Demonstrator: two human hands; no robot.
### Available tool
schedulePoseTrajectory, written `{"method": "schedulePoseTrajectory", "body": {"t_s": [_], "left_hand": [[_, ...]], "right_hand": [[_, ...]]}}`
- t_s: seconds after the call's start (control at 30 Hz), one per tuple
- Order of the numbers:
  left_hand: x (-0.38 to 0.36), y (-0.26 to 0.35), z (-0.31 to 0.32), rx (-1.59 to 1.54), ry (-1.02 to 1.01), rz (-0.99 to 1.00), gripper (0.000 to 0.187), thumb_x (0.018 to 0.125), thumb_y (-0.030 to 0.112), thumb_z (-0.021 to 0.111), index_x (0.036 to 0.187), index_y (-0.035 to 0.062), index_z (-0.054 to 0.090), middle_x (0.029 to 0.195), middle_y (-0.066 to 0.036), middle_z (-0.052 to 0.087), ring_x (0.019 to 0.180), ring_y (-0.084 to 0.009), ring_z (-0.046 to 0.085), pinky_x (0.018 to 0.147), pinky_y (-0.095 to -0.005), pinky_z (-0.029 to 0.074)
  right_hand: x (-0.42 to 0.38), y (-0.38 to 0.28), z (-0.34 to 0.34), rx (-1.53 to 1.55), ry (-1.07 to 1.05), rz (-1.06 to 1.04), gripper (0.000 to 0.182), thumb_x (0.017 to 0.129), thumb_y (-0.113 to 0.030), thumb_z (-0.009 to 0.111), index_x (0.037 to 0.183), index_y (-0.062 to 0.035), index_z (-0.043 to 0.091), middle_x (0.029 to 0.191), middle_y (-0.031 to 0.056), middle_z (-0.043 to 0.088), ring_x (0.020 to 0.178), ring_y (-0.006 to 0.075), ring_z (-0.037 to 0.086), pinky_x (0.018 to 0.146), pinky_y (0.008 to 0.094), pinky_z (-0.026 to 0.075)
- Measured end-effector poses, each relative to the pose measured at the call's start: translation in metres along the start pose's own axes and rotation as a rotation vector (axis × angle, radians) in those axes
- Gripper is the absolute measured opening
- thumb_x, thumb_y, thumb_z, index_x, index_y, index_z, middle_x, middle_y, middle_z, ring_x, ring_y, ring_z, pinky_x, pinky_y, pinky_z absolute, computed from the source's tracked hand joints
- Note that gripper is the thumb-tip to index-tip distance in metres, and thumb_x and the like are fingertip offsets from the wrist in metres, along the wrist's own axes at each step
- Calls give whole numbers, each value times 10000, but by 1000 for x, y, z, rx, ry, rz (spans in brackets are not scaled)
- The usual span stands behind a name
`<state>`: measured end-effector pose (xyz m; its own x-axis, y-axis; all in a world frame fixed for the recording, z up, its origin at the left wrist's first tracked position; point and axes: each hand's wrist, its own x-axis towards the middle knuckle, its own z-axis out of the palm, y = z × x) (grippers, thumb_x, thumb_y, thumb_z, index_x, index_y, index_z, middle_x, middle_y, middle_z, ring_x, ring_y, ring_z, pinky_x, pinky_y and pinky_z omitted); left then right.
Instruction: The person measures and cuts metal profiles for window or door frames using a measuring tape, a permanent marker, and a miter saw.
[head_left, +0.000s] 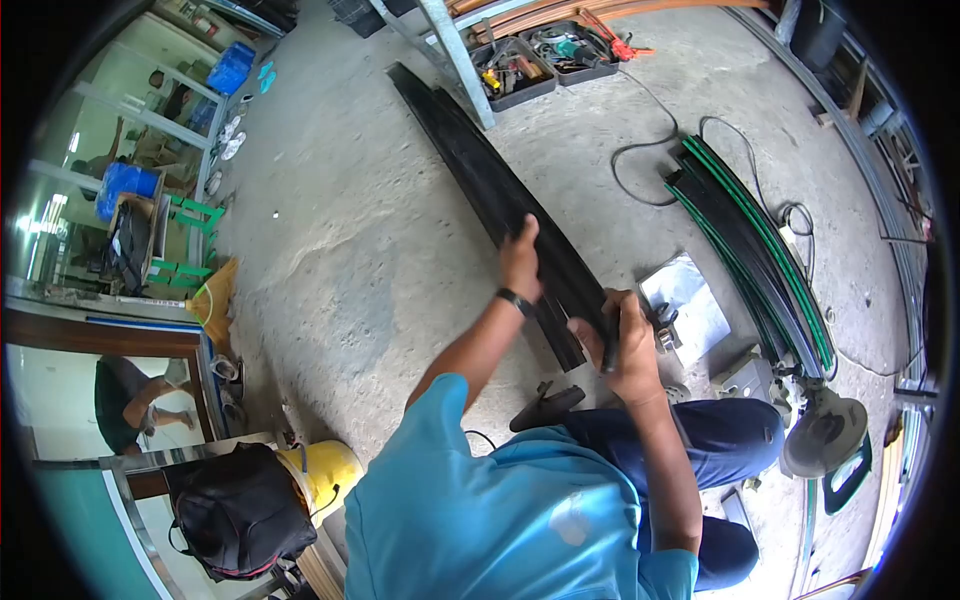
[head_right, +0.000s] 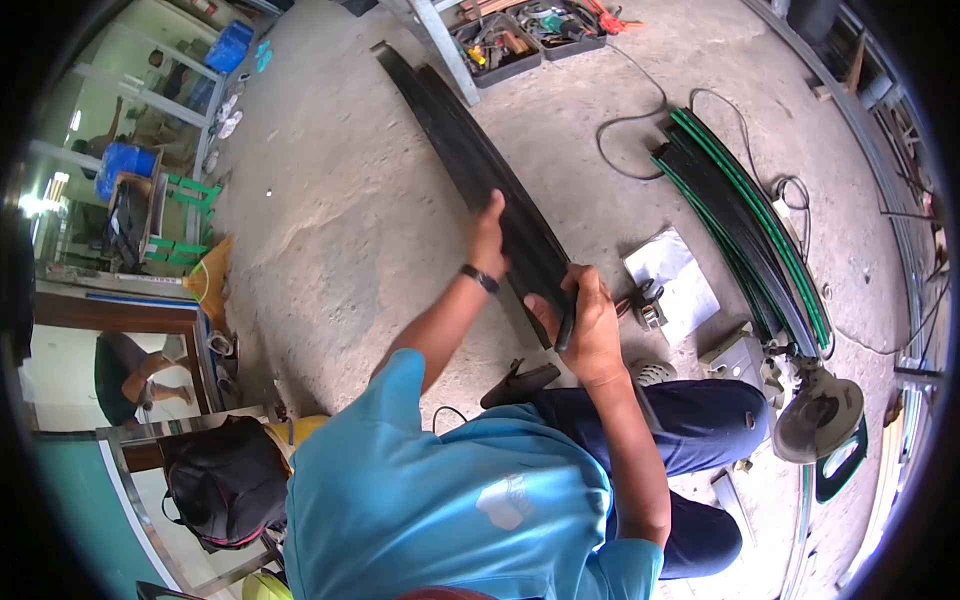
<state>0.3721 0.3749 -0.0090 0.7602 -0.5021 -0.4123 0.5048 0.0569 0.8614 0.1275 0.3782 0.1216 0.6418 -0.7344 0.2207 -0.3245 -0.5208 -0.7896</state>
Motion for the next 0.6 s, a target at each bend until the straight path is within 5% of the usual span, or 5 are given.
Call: {"method": "schedulePoseTrajectory", "body": {"t_s": [0.13, 0.3, 0.37, 0.43, 0.6], "left_hand": [[113, 13, -57, 107, 12, 88, 594, 959, 373, 764, 1350, -51, 622, 1326, -133, 670, 1176, -228, 628, 1029, -380, 491], [204, 17, -115, 0, 20, -29, 675, 939, 317, 788, 1417, -77, 519, 1335, -198, 645, 1148, -337, 662, 1003, -445, 536], [202, 30, -116, 1, 54, -48, 639, 939, 321, 787, 1398, -51, 543, 1322, -188, 649, 1157, -338, 661, 988, -470, 544], [203, 33, -116, 5, 73, -64, 624, 942, 321, 783, 1395, -40, 549, 1324, -185, 648, 1162, -341, 660, 980, -486, 548], [220, 22, -115, 42, 51, -60, 668, 973, 407, 729, 1445, -15, 517, 1407, -188, 602, 1236, -361, 621, 1030, -516, 521]], "right_hand": [[-4, -27, -31, 138, 32, 41, 382, 905, -119, 797, 1190, 19, 583, 921, 144, 616, 834, 280, 649, 766, 387, 518], [-80, 41, -100, 188, 210, 114, 248, 1014, -68, 661, 1224, 18, 561, 1043, 114, 660, 968, 193, 632, 879, 330, 520], [-115, 58, -136, 32, 227, 324, 201, 1072, -150, 591, 1197, 5, 557, 1065, 118, 672, 949, 192, 652, 881, 323, 533], [-144, 71, -155, 302, 463, 544, 249, 1113, -257, 526, 1157, -16, 571, 1091, 121, 684, 899, 185, 668, 865, 331, 548], [-158, 69, -198, 205, 609, 567, 416, 1115, -462, 460, 1198, -70, 569, 1135, 101, 680, 922, 165, 646, 846, 336, 502]]}}
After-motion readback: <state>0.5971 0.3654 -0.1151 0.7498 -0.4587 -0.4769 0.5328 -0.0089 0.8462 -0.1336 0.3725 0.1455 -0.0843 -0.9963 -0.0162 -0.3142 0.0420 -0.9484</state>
